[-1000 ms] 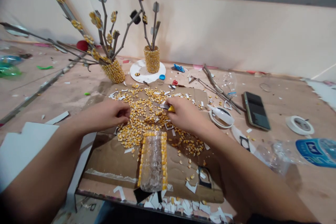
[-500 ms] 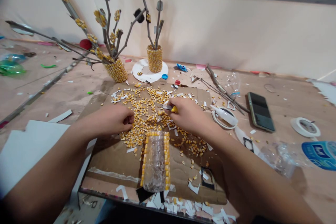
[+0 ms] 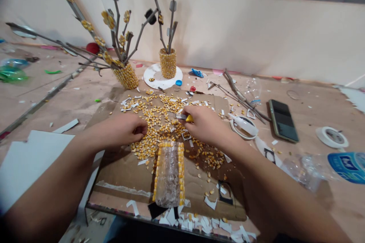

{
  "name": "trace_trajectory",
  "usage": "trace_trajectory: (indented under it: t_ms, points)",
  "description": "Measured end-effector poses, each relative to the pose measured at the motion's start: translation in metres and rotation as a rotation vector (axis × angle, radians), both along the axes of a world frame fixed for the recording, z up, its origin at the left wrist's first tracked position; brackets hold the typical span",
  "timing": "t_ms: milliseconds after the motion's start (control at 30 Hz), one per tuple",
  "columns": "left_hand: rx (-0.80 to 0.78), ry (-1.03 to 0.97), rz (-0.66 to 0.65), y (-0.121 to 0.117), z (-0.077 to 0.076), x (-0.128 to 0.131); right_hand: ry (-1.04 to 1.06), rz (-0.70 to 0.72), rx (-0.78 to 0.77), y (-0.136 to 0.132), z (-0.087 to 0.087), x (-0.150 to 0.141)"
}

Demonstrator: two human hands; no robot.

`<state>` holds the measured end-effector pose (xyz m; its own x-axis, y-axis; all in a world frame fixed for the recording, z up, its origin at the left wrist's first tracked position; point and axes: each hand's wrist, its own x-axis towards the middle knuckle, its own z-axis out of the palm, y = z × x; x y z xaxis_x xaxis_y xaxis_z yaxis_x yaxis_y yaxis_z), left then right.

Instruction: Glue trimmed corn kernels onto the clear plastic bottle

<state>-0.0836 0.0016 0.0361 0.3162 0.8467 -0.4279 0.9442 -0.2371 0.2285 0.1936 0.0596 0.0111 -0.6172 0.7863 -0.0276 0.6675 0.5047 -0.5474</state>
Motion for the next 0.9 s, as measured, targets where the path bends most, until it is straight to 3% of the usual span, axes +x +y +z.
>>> trace_trajectory:
  t_ms: [600,900]
  points:
    - [0.02,-0.055,-0.062,0.003,-0.008,0.003,0.016,0.022,0.013,-0.001,0.003,0.003]
    - [-0.093,-0.112,-0.016,0.005,-0.01,0.002,0.028,0.008,0.02,0.0,0.003,0.002]
